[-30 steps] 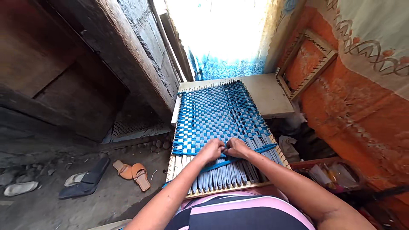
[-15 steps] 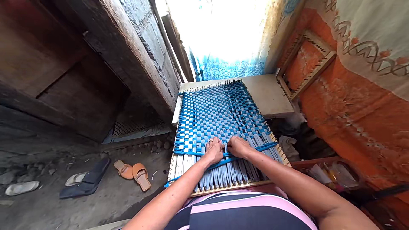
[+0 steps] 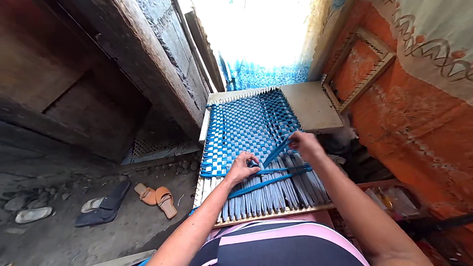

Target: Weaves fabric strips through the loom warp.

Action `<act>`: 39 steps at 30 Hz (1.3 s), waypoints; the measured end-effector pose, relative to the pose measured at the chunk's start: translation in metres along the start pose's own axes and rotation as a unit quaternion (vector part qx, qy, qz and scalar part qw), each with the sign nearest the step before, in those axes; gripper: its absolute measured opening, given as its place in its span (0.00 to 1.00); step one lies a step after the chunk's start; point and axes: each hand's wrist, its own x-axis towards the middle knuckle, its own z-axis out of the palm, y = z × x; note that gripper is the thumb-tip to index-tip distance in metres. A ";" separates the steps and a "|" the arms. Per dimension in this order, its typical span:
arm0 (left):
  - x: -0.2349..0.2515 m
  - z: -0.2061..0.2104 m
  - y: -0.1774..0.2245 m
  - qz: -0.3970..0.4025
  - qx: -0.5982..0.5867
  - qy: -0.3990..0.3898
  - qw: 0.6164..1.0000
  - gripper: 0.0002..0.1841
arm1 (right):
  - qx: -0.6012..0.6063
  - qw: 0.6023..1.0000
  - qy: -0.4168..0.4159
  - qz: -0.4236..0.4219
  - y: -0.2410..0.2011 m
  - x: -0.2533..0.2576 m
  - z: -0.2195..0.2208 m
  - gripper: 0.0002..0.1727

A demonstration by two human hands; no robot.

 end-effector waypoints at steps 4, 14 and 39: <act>0.004 -0.004 -0.002 -0.033 0.074 -0.028 0.996 0.19 | 0.153 0.984 0.044 0.084 -0.011 0.013 -0.048 0.05; 0.002 -0.007 -0.004 0.002 0.143 -0.060 0.988 0.12 | 0.086 0.922 -0.288 -0.245 0.020 0.008 -0.080 0.17; 0.007 -0.014 -0.025 0.023 -0.039 -0.136 0.990 0.03 | -0.253 0.831 -0.479 -0.129 -0.004 0.028 -0.092 0.04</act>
